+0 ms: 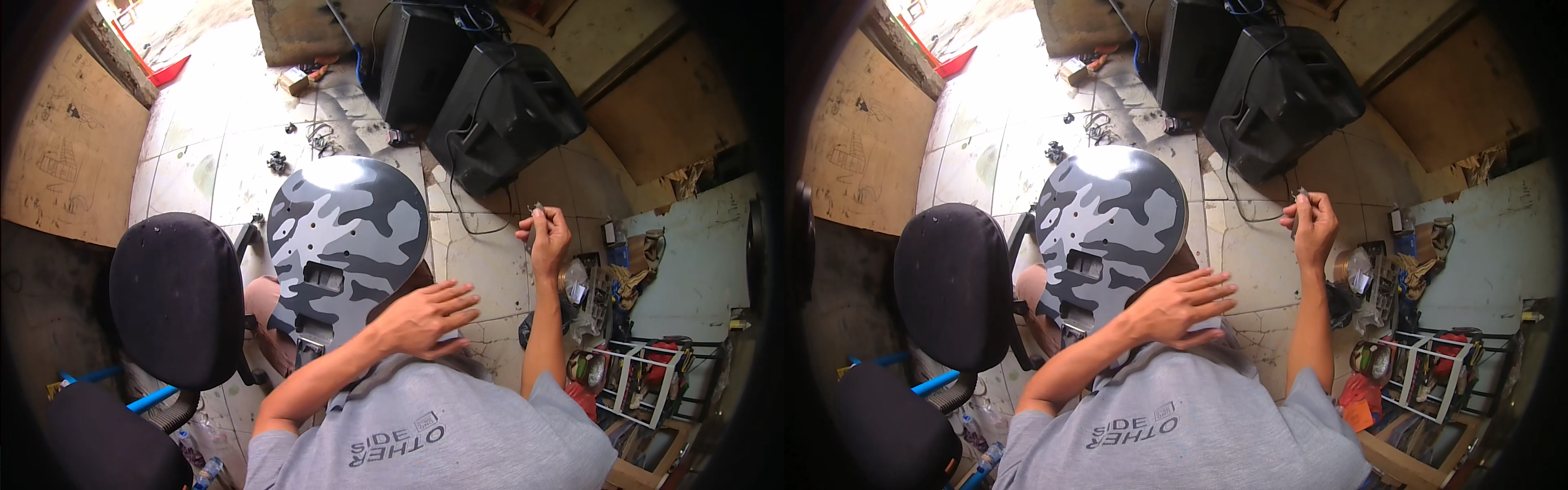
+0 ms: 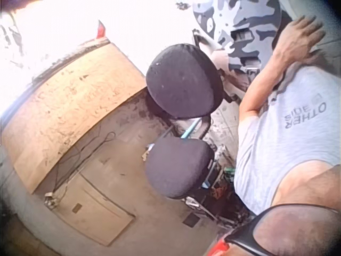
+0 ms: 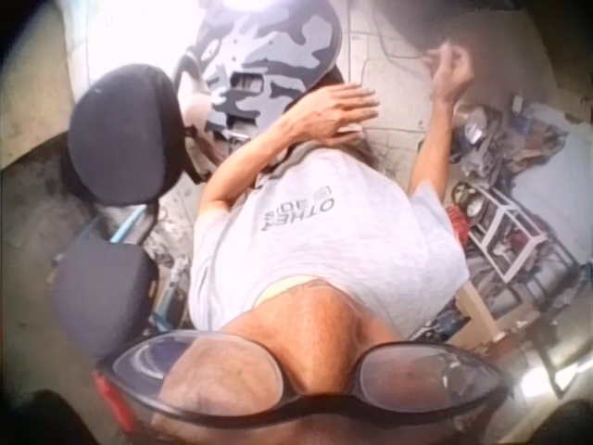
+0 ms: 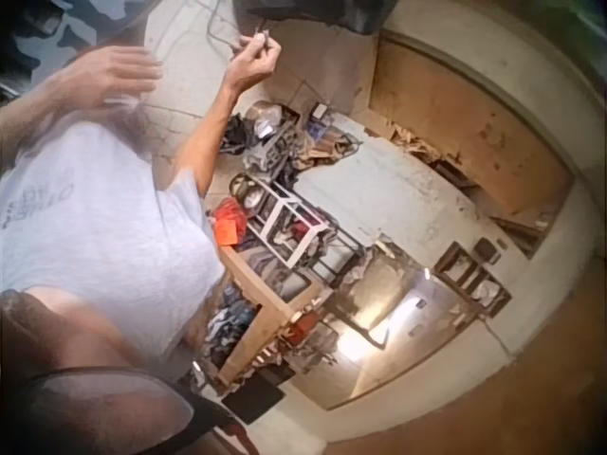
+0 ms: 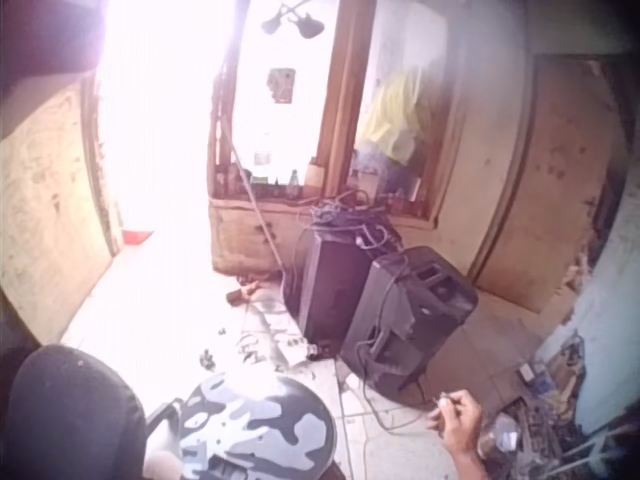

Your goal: The person works on the body of an electric guitar, handling a small component and checking the surface of the instrument by hand.

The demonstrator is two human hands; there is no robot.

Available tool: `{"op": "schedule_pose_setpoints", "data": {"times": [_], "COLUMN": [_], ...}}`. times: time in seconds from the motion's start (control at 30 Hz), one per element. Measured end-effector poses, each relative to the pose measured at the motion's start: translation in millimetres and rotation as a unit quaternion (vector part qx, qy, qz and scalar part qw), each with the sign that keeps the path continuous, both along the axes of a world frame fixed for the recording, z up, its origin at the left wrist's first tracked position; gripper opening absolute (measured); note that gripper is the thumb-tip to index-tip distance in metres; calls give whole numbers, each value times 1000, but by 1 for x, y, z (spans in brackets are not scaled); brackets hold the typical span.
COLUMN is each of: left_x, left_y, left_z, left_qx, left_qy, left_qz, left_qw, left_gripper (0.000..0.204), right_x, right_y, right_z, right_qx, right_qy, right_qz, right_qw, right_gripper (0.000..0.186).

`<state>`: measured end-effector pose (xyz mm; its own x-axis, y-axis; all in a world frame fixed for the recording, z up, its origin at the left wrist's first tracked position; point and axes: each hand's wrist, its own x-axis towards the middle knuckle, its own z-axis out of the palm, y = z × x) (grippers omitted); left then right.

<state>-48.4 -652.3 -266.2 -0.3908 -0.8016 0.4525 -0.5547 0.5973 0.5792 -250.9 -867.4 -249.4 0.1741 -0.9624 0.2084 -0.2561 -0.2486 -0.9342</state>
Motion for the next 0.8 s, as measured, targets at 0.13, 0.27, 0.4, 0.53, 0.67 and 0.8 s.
{"op": "schedule_pose_setpoints", "data": {"times": [0.13, 0.27, 0.4, 0.53, 0.67, 0.8], "left_x": [59, 116, 234, 228, 117, 134], "left_y": [-19, -76, -127, -107, -75, -80], "left_z": [-12, -17, -26, -12, -20, -29], "left_qx": [16, -22, 278, 99, 37, 82], "left_qy": [-118, -189, -136, -52, -112, -118], "left_qz": [-38, 62, 506, 557, 169, 217], "left_qw": [992, 980, 805, 823, 979, 966], "left_gripper": [67, 73, 69, 53, 66, 69], "right_x": [2, 3, 6, -11, -3, 9], "right_y": [8, 12, 16, 14, 12, 15], "right_z": [-8, -8, -6, -13, -23, -20], "right_qx": [12, 1, -12, 20, 53, 33], "right_qy": [5, 6, 16, 14, 15, 48], "right_qz": [13, 43, 55, 33, 41, 73], "right_qw": [1000, 999, 998, 999, 998, 996], "right_gripper": [17, 17, 16, 16, 16, 17]}}
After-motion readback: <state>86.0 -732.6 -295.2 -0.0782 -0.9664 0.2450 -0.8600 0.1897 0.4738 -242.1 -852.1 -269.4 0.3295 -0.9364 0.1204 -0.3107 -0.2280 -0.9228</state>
